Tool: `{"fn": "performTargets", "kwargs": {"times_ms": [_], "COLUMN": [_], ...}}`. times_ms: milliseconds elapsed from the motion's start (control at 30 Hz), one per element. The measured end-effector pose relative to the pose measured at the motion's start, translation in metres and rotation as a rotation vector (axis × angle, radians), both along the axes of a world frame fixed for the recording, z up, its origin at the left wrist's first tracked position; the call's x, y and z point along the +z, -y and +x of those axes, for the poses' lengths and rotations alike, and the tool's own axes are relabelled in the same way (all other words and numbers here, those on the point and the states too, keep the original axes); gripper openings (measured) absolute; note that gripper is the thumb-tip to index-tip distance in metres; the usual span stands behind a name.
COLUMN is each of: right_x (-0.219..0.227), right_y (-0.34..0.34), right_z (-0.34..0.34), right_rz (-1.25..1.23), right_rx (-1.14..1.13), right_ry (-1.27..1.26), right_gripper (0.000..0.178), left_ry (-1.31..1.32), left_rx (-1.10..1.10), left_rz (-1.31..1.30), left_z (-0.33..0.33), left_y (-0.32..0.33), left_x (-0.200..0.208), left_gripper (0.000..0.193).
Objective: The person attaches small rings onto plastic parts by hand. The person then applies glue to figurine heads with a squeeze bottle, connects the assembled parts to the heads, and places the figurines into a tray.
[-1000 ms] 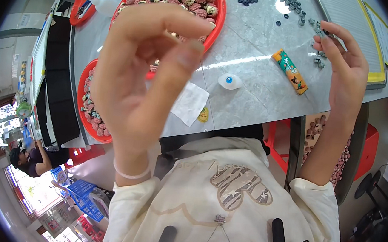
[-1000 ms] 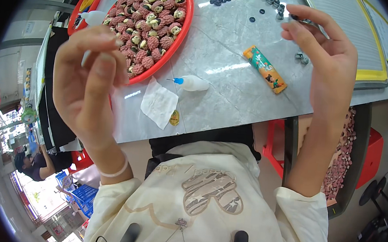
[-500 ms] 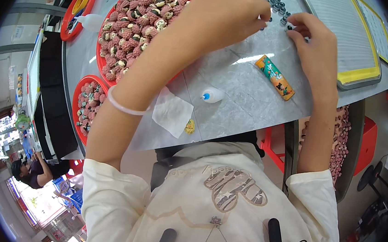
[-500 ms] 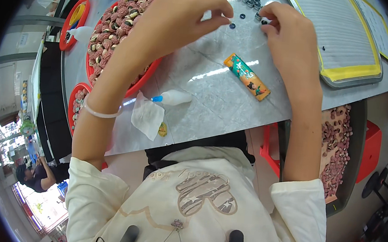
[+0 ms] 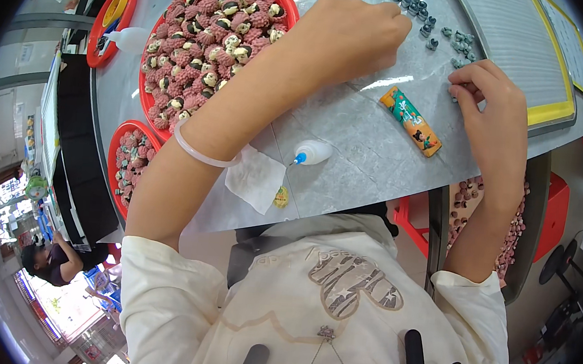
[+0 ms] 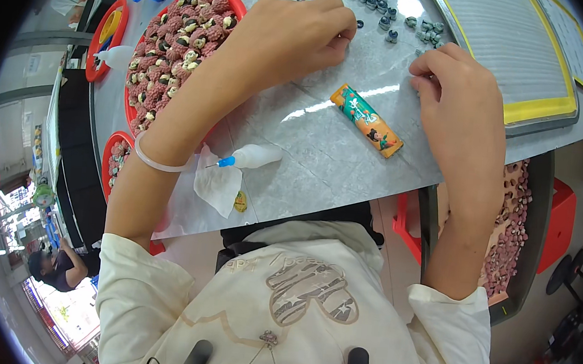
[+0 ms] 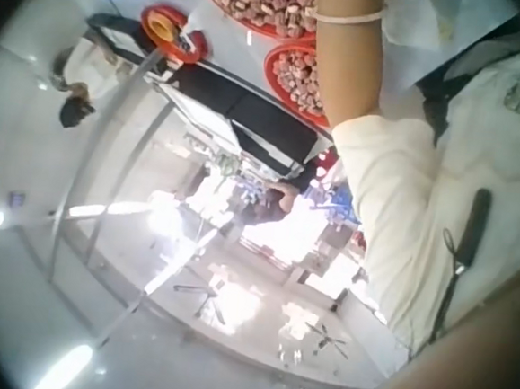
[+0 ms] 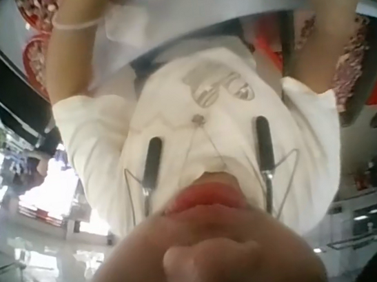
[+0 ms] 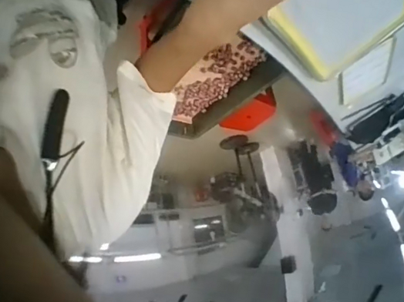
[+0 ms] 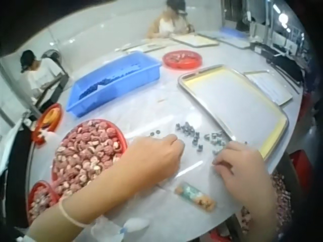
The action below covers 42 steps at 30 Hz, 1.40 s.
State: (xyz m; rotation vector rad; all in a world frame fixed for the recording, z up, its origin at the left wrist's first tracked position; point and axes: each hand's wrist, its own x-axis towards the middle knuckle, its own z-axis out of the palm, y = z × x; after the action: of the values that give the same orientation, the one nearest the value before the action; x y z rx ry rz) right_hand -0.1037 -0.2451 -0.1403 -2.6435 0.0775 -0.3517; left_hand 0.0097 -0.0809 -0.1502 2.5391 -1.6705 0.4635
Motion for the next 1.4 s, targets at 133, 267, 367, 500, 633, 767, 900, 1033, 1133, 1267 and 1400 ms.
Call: {"fn": "performTargets", "kwargs": {"times_ms": [133,267,367,500,633,767,900,1033,1133,1267,1400], "right_x": [-0.004,0.0,0.001,0.021,0.034,0.04,0.041,0.051,0.05,0.05,0.051], "right_y": [0.005,0.003,0.001,0.002,-0.026,-0.063,-0.086,-0.105,-0.112,-0.11,-0.106], "right_z": [0.001,0.002,0.005,-0.006,-0.018,-0.02,-0.033,-0.03,-0.031,-0.038,-0.038], "right_rz": [0.053,0.091,0.13,0.738,0.969,1.101,1.197,1.191,0.985,0.951,0.795], "right_rx": [-0.023,-0.111,-0.144,0.045,0.215,0.58,0.682,0.745,0.883,0.669,0.767], "right_ry": [0.019,-0.054,-0.097,-0.103,-0.056,-0.012,0.142,0.088,0.28,0.153,0.3], "right_gripper": [0.01,0.009,0.011,0.017,0.018,0.019,0.017,0.019,0.023,0.026,0.026], "left_ry": [-0.784,-0.999,-1.166,-1.414,-1.644,-1.703,-1.727,-1.704,-1.664,-1.645,-1.58], "left_rx": [0.17,0.171,0.232,0.104,0.198,0.192,0.216,0.134,0.098,0.107,0.254], "left_rz": [-0.234,-0.645,-0.885,-1.268,-1.367,-1.414,-1.404,-1.607,-1.585,-1.61,-1.464], "left_z": [-0.015,-0.037,-0.063,-0.104,-0.132,-0.141,-0.147,-0.152,-0.154,-0.156,-0.156], "left_y": [-0.013,-0.049,-0.076,-0.103,-0.113,-0.11,-0.106,-0.106,-0.105,-0.101,-0.096], "left_x": [0.058,0.067,0.081,0.071,0.067,0.066,0.066,0.056,0.055,0.058,0.062], "left_gripper": [0.01,0.011,0.017,0.019,0.02,0.018,0.018,0.014,0.014,0.015,0.021]}}
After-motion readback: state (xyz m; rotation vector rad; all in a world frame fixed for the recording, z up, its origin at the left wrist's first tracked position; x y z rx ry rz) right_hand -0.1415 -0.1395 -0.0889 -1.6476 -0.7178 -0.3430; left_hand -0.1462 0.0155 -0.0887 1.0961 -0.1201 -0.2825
